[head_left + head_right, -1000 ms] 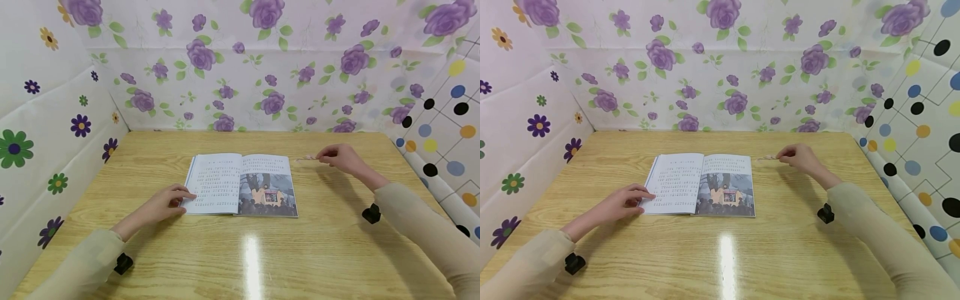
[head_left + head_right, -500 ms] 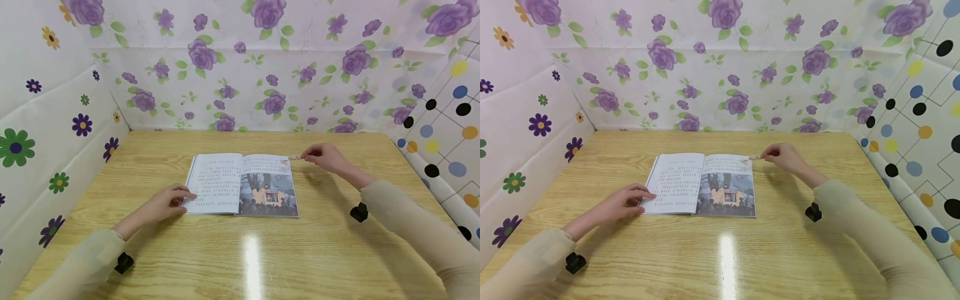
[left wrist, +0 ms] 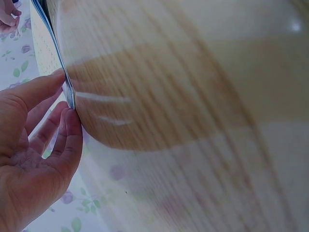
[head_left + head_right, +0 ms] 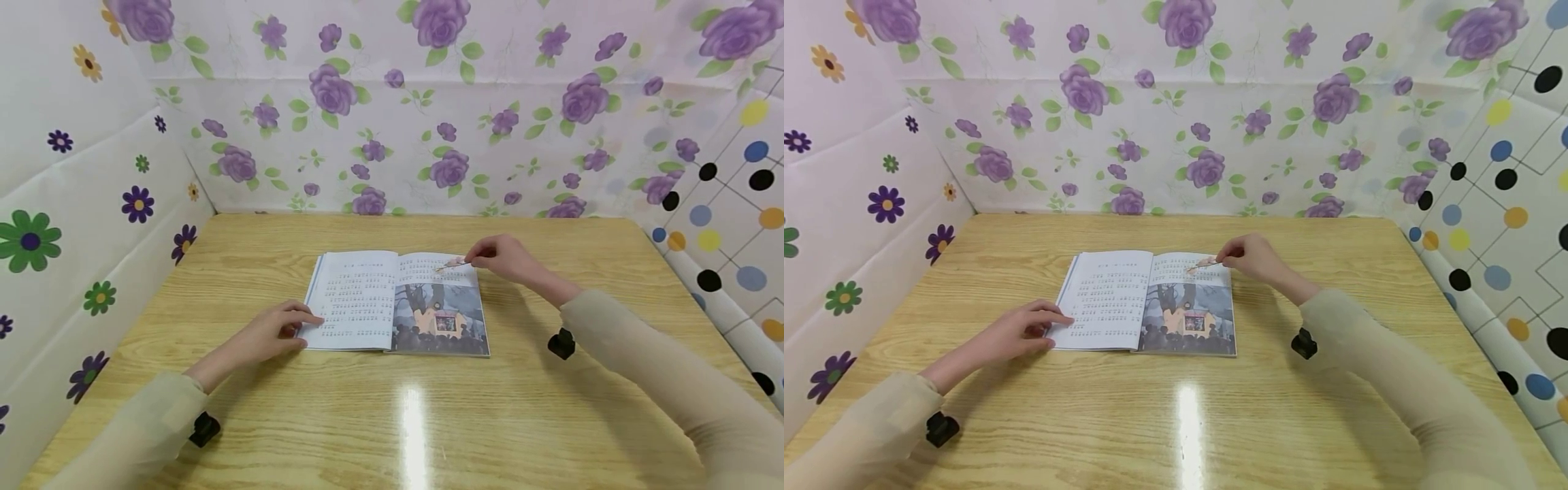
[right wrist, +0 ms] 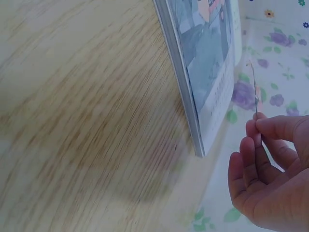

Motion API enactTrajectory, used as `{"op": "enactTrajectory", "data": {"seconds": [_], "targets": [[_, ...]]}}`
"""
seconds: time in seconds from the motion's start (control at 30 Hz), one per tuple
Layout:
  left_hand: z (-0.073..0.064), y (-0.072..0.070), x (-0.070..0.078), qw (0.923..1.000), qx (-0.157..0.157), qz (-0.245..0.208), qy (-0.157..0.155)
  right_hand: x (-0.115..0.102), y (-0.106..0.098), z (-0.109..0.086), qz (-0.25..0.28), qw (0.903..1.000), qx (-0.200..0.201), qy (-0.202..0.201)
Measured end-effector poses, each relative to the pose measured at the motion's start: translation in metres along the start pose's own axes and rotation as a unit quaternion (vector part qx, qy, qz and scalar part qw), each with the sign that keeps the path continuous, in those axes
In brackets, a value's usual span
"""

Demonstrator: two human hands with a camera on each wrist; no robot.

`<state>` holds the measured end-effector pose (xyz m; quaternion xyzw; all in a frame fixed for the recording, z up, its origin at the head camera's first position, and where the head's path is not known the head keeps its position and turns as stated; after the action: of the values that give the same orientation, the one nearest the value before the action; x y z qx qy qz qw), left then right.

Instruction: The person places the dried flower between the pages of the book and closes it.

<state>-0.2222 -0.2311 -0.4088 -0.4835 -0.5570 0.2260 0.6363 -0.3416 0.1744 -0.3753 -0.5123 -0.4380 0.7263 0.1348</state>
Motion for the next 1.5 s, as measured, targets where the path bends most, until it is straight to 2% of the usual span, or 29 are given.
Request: {"op": "enactTrajectory", "data": {"seconds": [0.37, 0.77, 1.23, 1.5], "targets": [[0.0, 0.001, -0.001, 1.0, 0.002, 0.0, 0.002, -0.016, 0.017, 0.014, 0.017, 0.9997, -0.013, -0.011], [0.0, 0.0, -0.001, 1.0, 0.0, 0.0, -0.002, -0.027, 0.026, 0.02, 0.021, 0.9993, -0.012, -0.028], [-0.001, 0.0, 0.0, 1.0, 0.001, 0.0, -0.002, -0.032, 0.038, 0.023, 0.025, 0.9988, -0.012, -0.039], [0.0, 0.001, -0.002, 1.0, 0.001, 0.002, -0.006, -0.033, 0.046, 0.025, 0.02, 0.9978, -0.027, -0.056]]}}
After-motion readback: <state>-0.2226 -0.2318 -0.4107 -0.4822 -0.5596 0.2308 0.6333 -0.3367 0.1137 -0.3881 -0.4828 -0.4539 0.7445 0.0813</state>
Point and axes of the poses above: each hand's wrist, its own z-axis towards the middle knuckle, its own y-axis out of the palm, x = y × z, the point moved 5 cm from there along z, towards the middle knuckle, and after that the axes turned 11 degrees about -y, right-handed, at the moved point
